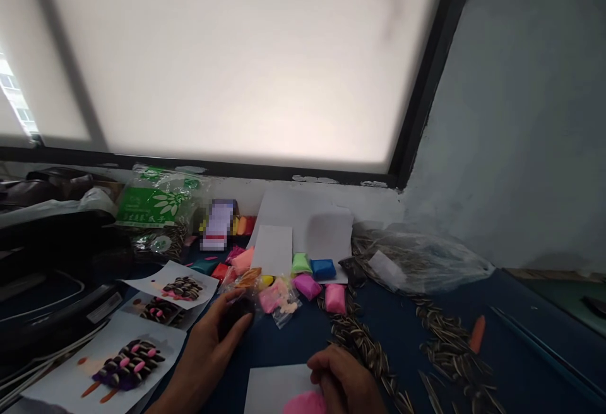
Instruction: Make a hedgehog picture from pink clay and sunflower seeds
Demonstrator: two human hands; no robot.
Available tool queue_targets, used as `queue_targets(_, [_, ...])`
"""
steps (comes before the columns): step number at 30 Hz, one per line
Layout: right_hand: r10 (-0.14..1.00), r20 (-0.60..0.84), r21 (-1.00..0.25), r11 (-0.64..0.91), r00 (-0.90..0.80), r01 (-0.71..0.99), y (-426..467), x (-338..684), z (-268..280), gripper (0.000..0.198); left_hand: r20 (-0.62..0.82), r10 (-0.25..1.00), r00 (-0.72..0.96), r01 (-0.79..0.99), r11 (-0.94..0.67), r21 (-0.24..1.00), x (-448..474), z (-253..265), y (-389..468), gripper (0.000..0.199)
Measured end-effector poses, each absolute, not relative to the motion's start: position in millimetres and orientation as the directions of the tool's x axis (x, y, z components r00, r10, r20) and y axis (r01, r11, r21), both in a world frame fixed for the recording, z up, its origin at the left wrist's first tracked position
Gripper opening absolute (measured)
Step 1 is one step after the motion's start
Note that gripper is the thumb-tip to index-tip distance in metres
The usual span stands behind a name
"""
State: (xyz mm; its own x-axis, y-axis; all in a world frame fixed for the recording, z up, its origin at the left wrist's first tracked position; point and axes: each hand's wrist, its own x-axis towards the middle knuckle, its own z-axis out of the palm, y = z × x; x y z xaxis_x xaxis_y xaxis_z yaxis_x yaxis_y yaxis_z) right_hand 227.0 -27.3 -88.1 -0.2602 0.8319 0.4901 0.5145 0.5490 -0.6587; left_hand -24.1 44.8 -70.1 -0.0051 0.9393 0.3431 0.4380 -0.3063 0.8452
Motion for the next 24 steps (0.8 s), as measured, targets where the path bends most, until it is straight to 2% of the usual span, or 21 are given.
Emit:
queue_targets(6, [0.844, 0.464, -0.689, 0.534, -0.268, 0.490, -29, 225, -81, 0.026, 0.313, 0.948, 0.056, 0.492, -0.299, 0.817, -24, -69, 43, 0.034])
queue_targets(15, [0.847, 0.455, -0.690, 0.531, -0.276, 0.492, -32, 223, -75, 0.020, 0.385, 0.918, 0.096, 0.538, -0.373, 0.756, -18, -61, 43, 0.041])
queue_targets(24, [0.846, 0.446, -0.691, 0.534, -0.294, 0.488, -32, 225, -74, 0.021, 0.487, 0.862, 0.141, 0.527, -0.482, 0.700, -20, -66, 37, 0.028])
